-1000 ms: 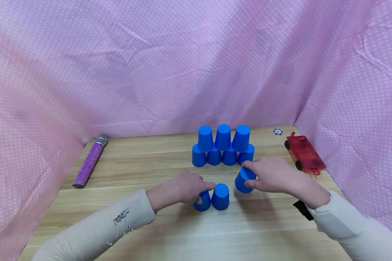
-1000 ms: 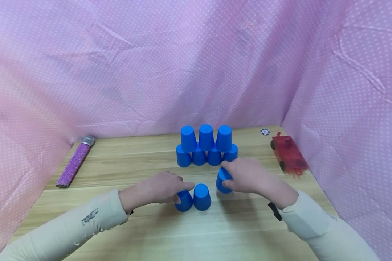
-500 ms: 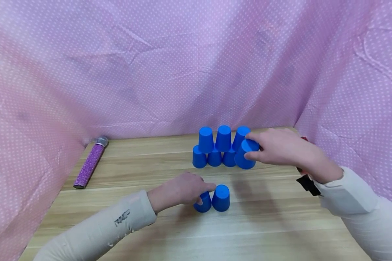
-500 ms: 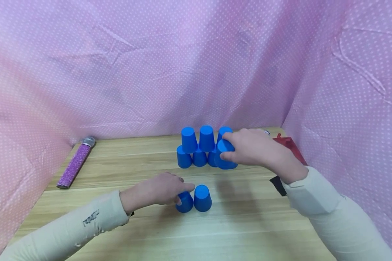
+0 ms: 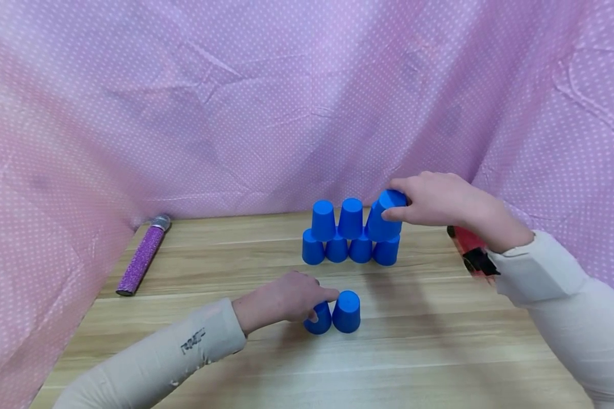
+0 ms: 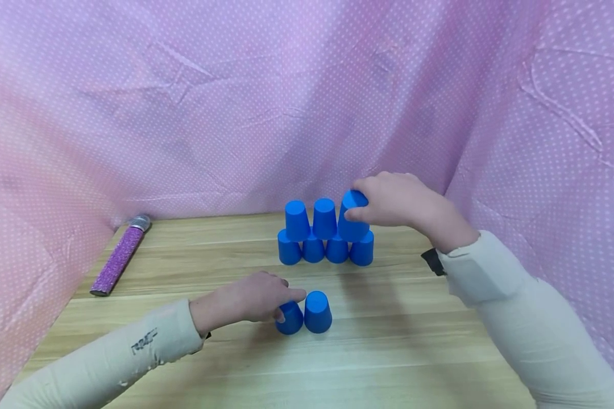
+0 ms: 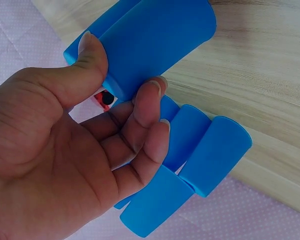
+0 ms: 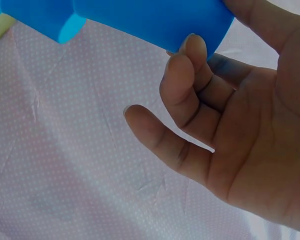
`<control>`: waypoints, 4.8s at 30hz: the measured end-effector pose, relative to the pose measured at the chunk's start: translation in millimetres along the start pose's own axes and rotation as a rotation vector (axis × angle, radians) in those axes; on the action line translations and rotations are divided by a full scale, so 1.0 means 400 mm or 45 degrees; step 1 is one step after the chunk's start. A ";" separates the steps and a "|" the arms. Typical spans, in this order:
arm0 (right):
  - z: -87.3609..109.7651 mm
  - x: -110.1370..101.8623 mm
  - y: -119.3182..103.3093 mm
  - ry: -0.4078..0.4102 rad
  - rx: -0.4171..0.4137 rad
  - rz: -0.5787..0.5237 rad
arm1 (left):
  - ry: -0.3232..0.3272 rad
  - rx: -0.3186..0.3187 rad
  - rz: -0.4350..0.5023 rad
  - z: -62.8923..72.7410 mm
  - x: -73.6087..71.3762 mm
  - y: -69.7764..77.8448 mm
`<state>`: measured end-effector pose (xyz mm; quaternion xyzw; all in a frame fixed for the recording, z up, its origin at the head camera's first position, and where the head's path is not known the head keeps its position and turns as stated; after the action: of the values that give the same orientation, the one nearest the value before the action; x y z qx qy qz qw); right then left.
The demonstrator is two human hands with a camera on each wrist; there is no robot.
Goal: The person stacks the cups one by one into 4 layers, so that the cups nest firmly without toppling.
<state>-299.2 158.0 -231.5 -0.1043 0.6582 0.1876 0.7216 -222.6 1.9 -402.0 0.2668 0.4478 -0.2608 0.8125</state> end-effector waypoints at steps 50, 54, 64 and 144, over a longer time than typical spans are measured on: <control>-0.197 -0.007 0.031 -0.174 0.078 -0.077 | 0.022 0.062 -0.050 0.020 -0.019 -0.017; -0.200 -0.005 0.033 -0.177 0.080 -0.082 | 0.025 0.059 -0.041 0.018 -0.018 -0.016; -0.202 0.000 0.038 -0.188 0.066 -0.086 | 0.017 0.029 -0.035 0.018 -0.018 0.000; 0.055 0.399 -0.285 -0.142 -0.203 -0.202 | 0.076 0.094 -0.065 0.020 -0.007 -0.003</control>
<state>-222.7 84.5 -397.9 -0.2026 0.5896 0.1870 0.7592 -220.1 -3.8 -396.3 0.2928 0.4685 -0.2898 0.7816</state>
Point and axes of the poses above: each hand's wrist, its own z-axis away from the middle knuckle, its own x-axis out of the palm, y = z × x, the point moved 10 cm from there along -z, towards the middle knuckle, and after that the axes turned 12 degrees about z, right-handed, at the moved point
